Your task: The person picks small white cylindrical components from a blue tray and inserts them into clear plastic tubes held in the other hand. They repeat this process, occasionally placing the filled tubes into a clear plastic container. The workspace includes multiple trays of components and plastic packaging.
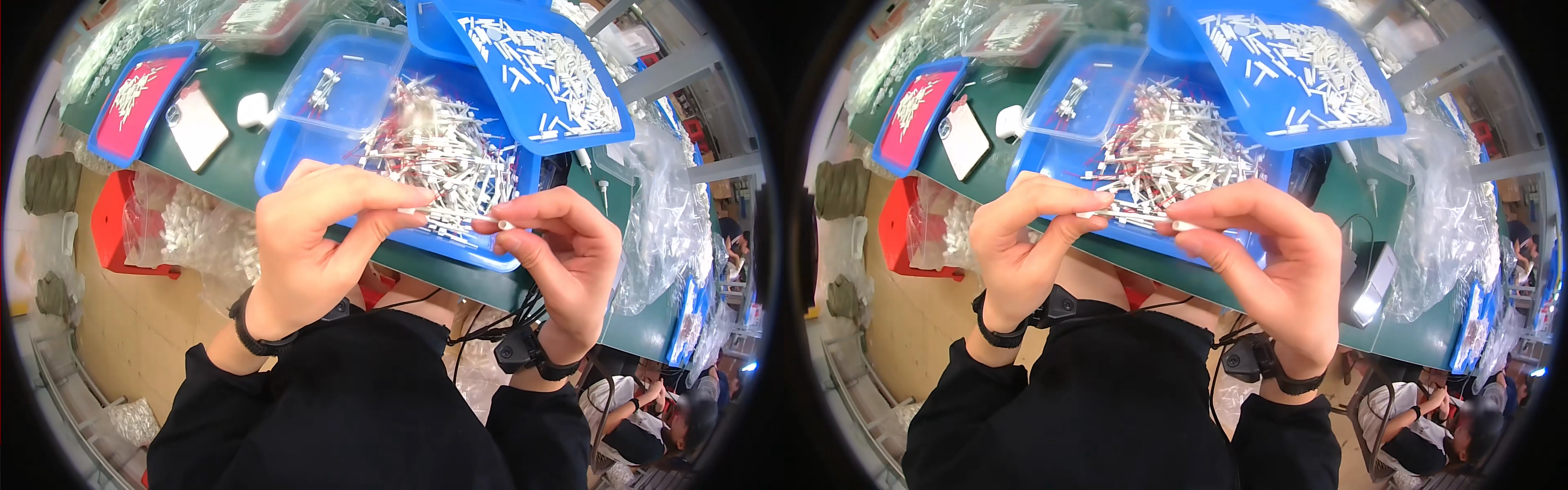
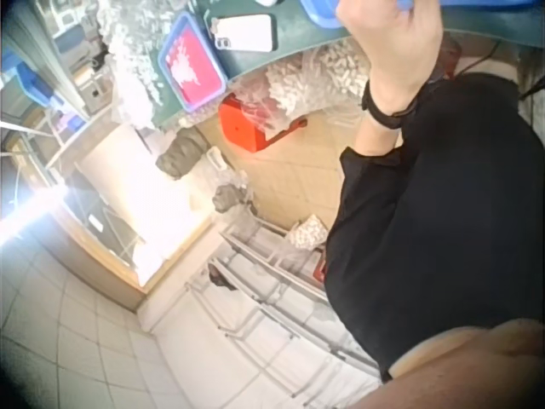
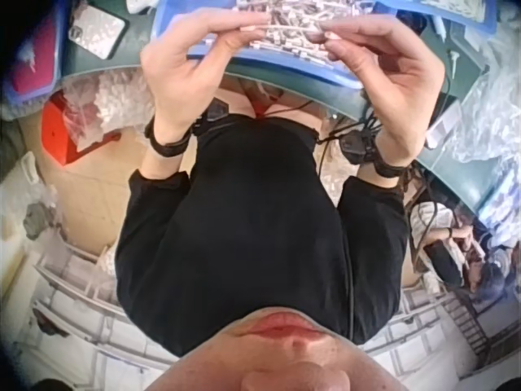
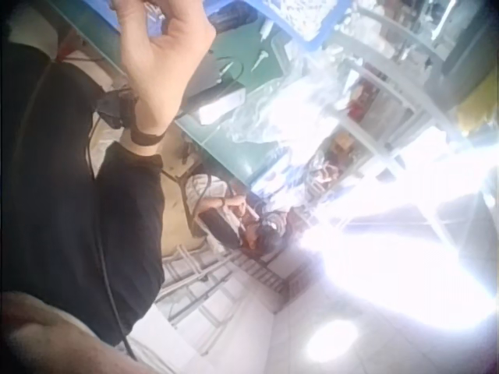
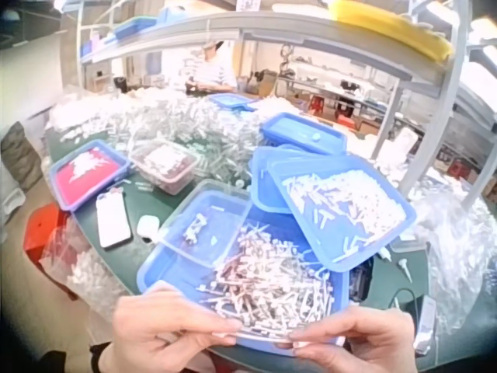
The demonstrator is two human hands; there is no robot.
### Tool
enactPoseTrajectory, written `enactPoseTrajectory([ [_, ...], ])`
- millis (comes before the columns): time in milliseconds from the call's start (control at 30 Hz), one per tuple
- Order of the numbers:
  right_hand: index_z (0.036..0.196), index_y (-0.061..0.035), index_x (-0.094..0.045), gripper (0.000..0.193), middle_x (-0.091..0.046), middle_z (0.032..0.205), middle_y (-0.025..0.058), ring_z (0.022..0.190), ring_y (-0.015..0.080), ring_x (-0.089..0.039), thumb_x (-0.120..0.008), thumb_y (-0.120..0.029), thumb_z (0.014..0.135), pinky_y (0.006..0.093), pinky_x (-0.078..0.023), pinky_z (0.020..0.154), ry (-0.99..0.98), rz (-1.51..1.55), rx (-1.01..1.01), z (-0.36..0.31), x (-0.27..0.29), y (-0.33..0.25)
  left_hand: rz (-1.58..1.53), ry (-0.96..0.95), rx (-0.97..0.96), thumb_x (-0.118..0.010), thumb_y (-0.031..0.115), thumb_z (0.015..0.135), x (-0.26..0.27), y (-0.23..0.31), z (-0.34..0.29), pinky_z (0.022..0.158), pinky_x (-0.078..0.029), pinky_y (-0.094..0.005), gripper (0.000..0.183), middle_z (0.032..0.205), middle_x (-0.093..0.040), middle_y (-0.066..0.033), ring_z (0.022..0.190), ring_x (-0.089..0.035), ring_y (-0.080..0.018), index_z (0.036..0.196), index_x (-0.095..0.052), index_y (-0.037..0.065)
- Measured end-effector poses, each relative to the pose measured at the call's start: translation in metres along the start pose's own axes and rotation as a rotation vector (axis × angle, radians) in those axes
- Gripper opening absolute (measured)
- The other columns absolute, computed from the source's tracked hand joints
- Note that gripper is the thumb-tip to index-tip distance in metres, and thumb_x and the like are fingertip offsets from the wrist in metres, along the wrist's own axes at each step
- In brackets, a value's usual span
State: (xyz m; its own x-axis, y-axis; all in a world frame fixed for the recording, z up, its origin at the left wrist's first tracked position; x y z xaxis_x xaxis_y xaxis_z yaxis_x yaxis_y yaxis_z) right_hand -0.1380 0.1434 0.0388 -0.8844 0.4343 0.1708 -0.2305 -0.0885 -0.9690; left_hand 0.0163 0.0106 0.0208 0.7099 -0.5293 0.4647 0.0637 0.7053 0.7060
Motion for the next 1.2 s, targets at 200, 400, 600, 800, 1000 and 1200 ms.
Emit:
enactPoseTrajectory([
  [200,0.089,0.0041,-0.070,0.016,-0.071,0.086,0.0108,0.079,0.0155,-0.067,-0.067,0.011,0.076,0.0255,-0.050,0.072,0.018,-0.172,0.093,0.001,0.005,0.002,-0.004,0.031,-0.016,-0.068,-0.004,0.079,-0.001,0.004,-0.004,0.073,-0.043,-0.0264,0.015,0.081,-0.074,-0.0042,0.075,-0.067,-0.0144,0.091,-0.072,0.004],
  [400,0.089,0.0010,-0.071,0.017,-0.071,0.083,0.0100,0.074,0.0173,-0.067,-0.070,0.008,0.074,0.0261,-0.050,0.066,0.082,-0.339,0.179,-0.004,0.004,0.002,0.094,0.006,-0.022,-0.068,-0.003,0.078,-0.003,0.010,-0.005,0.071,-0.040,-0.0246,0.017,0.083,-0.074,-0.0022,0.074,-0.068,-0.0131,0.090,-0.073,0.006],
  [600,0.087,-0.0027,-0.069,0.017,-0.068,0.079,0.0081,0.068,0.0231,-0.065,-0.074,0.003,0.072,0.0291,-0.048,0.059,0.166,-0.701,0.431,-0.005,-0.013,-0.003,0.115,0.000,-0.028,-0.069,-0.003,0.076,-0.011,0.008,-0.006,0.066,-0.037,-0.0245,0.018,0.078,-0.074,0.0004,0.069,-0.067,-0.0098,0.089,-0.074,0.007],
  [800,0.085,-0.0025,-0.067,0.017,-0.068,0.077,0.0068,0.065,0.0215,-0.063,-0.074,0.004,0.071,0.0294,-0.048,0.058,0.111,-0.638,0.504,-0.003,-0.021,0.001,0.073,-0.004,0.006,-0.070,-0.003,0.073,-0.015,0.007,-0.007,0.065,-0.036,-0.0239,0.017,0.076,-0.073,0.0007,0.065,-0.065,-0.0093,0.088,-0.075,0.007],
  [1000,0.088,-0.0024,-0.069,0.019,-0.070,0.079,0.0066,0.067,0.0196,-0.065,-0.076,0.002,0.071,0.0286,-0.049,0.060,0.066,-0.525,0.422,-0.001,-0.020,0.008,0.093,0.005,-0.034,-0.072,0.000,0.074,-0.013,0.009,-0.006,0.064,-0.035,-0.0238,0.017,0.076,-0.073,0.0015,0.065,-0.065,-0.0079,0.088,-0.075,0.008],
  [1200,0.093,-0.0004,-0.070,0.026,-0.071,0.086,0.0097,0.072,0.0182,-0.068,-0.080,-0.001,0.069,0.0273,-0.053,0.065,0.082,-0.359,0.282,-0.001,-0.011,0.002,0.063,-0.029,0.000,-0.072,0.001,0.075,-0.009,0.006,-0.008,0.064,-0.034,-0.0230,0.018,0.074,-0.073,0.0026,0.065,-0.065,-0.0067,0.091,-0.075,0.010],
])
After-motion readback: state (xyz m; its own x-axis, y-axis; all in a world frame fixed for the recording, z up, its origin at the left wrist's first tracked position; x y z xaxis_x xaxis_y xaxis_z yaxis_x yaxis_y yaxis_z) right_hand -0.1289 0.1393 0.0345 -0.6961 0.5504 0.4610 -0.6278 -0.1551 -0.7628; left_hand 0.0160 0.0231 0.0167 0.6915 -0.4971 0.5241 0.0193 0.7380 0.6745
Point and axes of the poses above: each hand's wrist, its own z-axis towards the middle knuckle, its own x-axis out of the back of the hand, y = z × x, the point moved 4 cm from there along z, towards the middle knuckle
